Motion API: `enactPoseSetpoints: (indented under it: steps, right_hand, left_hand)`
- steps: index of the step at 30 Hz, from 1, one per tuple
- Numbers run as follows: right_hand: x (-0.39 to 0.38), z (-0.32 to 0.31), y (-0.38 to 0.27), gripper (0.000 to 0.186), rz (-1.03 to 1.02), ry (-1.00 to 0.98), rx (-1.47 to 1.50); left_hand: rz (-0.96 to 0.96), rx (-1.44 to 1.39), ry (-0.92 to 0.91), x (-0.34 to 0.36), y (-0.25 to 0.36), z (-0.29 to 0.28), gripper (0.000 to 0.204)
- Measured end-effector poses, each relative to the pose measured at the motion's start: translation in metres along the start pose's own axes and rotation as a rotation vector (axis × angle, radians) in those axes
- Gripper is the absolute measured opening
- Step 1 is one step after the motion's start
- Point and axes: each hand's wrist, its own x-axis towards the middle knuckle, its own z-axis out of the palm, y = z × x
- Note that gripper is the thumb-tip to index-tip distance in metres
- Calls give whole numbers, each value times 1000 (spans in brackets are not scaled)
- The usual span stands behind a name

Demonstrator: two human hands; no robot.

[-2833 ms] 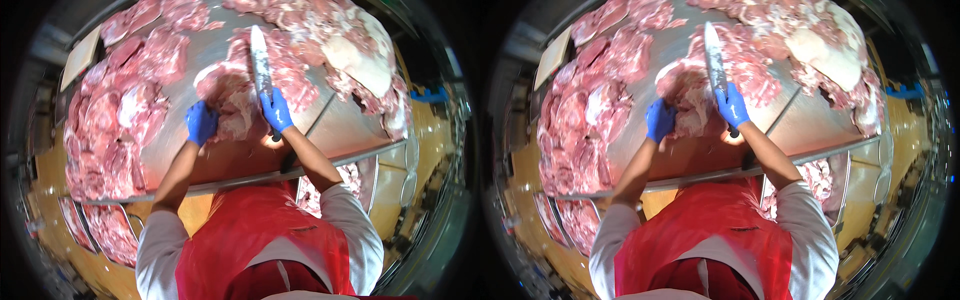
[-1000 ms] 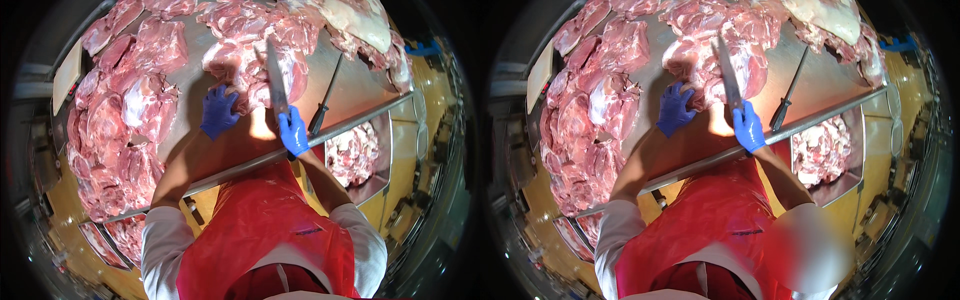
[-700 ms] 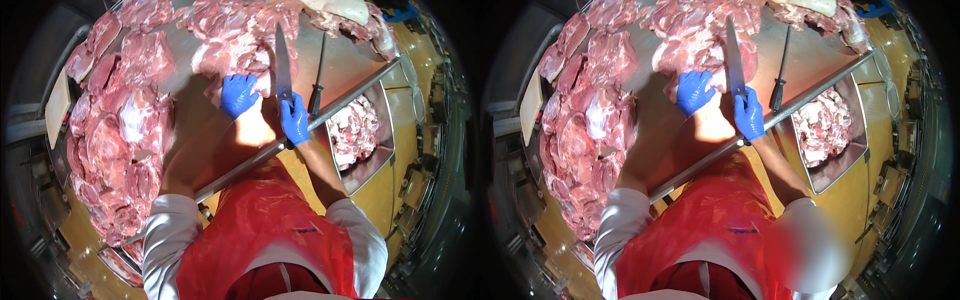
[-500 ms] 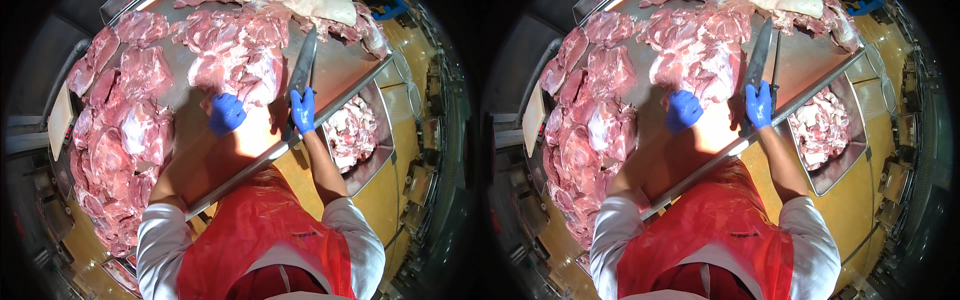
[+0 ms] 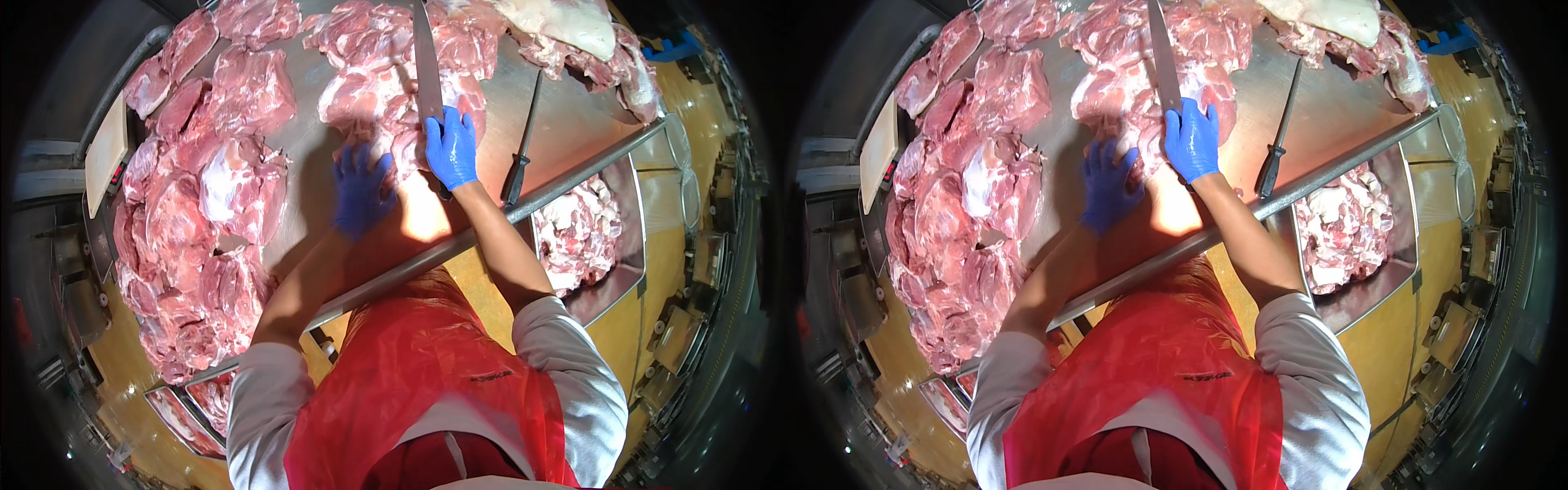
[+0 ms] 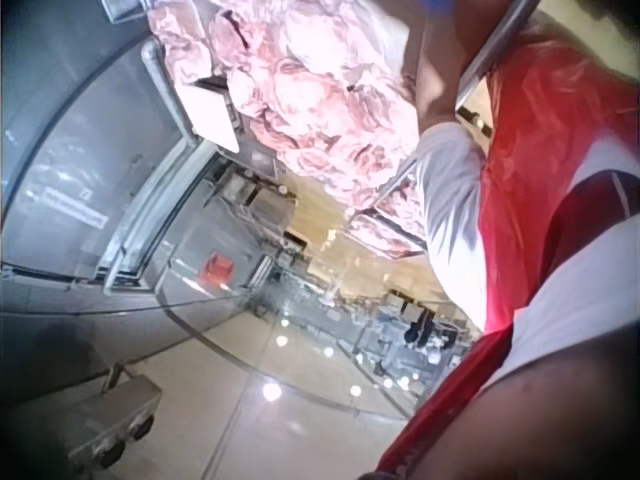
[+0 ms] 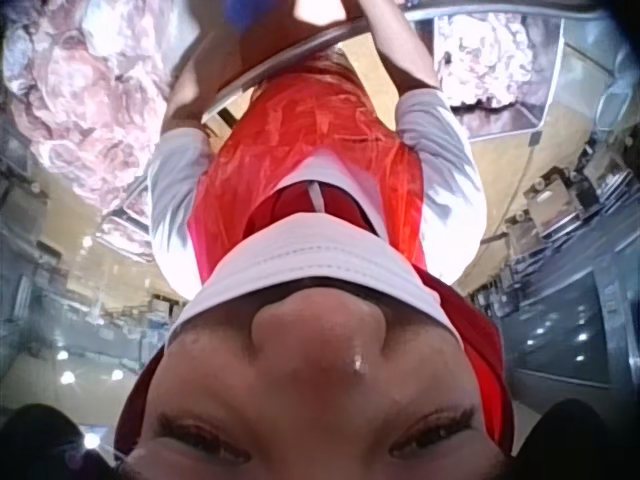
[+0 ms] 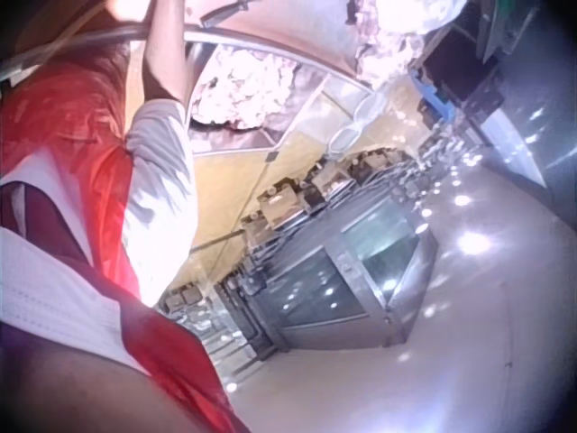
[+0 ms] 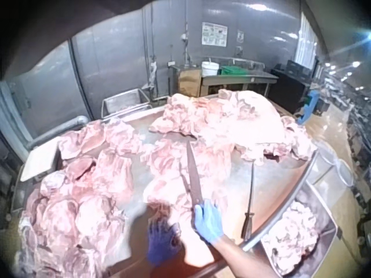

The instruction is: The person uses a knife to trim and cut large pieces of raw meat on a stainless steel table. They separate lean meat from fat and place the trimmed portions into metal trays while continuing to process additional cuts.

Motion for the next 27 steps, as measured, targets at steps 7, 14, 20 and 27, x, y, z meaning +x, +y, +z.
enactPoseSetpoints:
  steps: [7, 14, 20, 27]
  right_hand:
    - [-96, -4, -30, 51, 102, -185, 23]
    - [-72, 39, -20, 81, 132, -290, -44]
    - [-146, 12, -34, 82, 330, -577, -90]
    - [-106, 54, -31, 74, 217, -268, 124]
  left_hand:
    - [26, -156, -144, 3, -48, 23, 41]
    - [195, -253, -150, 4, -61, 34, 34]
    - [-12, -564, -57, 14, -96, 32, 29]
    - [-330, -1126, -162, 26, -83, 6, 27]
